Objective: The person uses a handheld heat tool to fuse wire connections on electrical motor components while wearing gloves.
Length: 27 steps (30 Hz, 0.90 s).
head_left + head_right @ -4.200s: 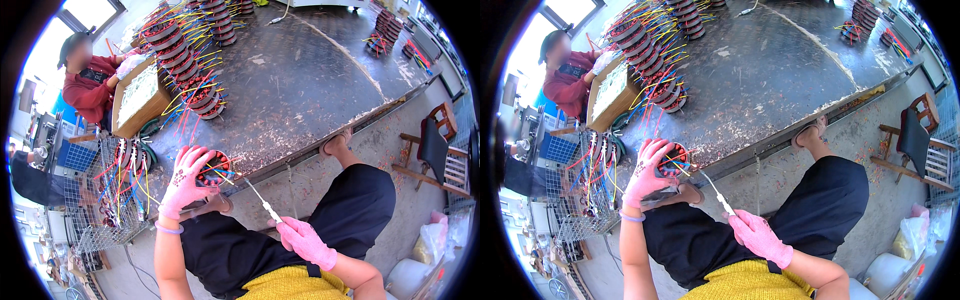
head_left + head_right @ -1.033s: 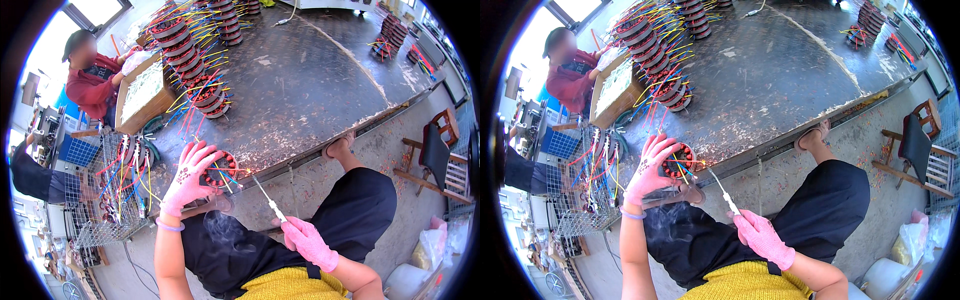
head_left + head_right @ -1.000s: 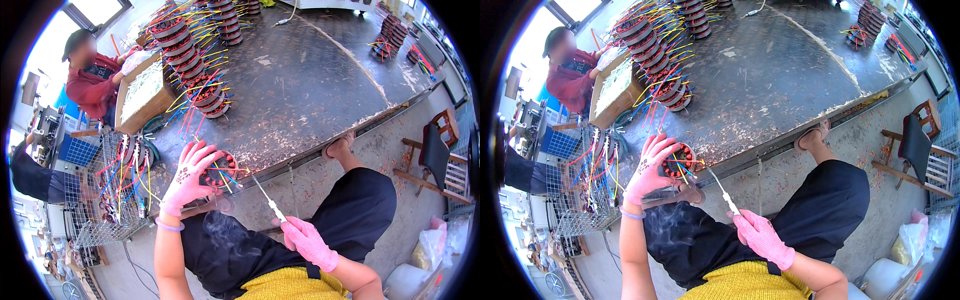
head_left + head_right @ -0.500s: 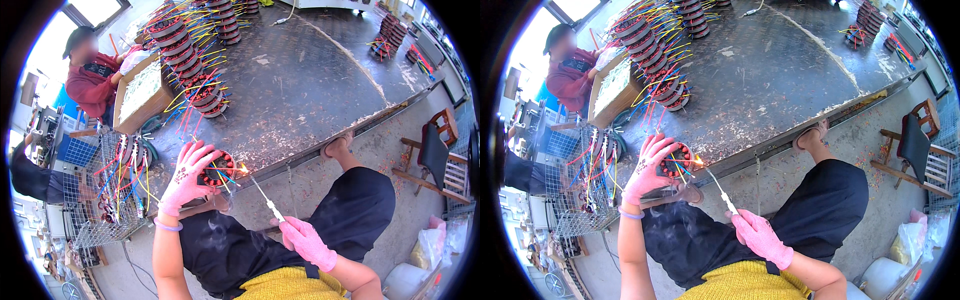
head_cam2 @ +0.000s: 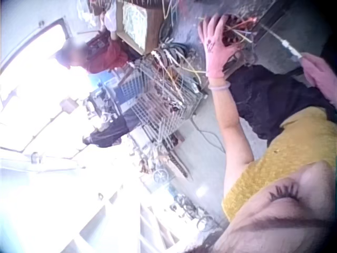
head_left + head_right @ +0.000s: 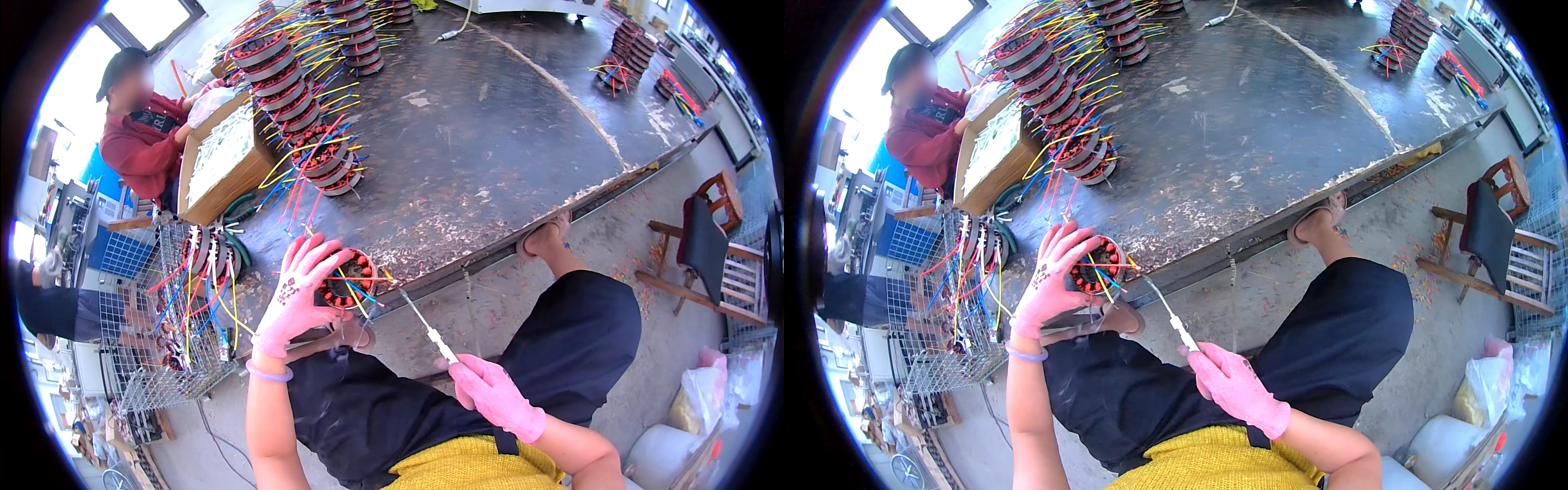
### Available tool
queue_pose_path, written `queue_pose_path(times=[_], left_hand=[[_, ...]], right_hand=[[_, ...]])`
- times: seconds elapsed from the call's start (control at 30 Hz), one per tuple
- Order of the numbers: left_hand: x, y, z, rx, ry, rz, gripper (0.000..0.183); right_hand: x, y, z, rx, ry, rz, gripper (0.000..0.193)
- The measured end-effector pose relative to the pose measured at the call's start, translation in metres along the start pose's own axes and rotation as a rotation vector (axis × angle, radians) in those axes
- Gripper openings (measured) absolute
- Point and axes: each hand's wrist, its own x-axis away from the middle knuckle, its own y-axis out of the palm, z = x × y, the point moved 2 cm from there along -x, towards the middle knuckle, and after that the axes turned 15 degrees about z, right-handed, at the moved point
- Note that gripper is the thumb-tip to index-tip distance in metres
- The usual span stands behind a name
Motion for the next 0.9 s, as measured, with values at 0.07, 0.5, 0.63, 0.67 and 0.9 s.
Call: queue_pose_path(times=[0.07, 0.5, 0.63, 0.67, 0.9], left_hand=[[0.001, -0.001, 0.0, -0.007, -0.001, 0.001, 0.092], [-0.001, -0.002, 0.002, -0.021, 0.006, 0.005, 0.09], [-0.001, -0.002, 0.003, -0.02, 0.019, 0.015, 0.088], [-0.001, -0.002, 0.003, -0.017, 0.016, 0.016, 0.088], [0.001, -0.003, 0.004, -0.021, 0.014, 0.019, 0.088]], right_hand=[[-0.002, 0.001, -0.001, 0.075, -0.018, 0.0, 0.037], [0.002, 0.001, -0.004, -0.02, 0.005, -0.005, 0.035], [0.0, 0.002, -0.004, 0.006, -0.018, -0.004, 0.034], [0.0, 0.002, -0.004, 0.023, -0.022, 0.001, 0.034], [0.008, 0.003, -0.019, 0.013, 0.042, 0.016, 0.034]])
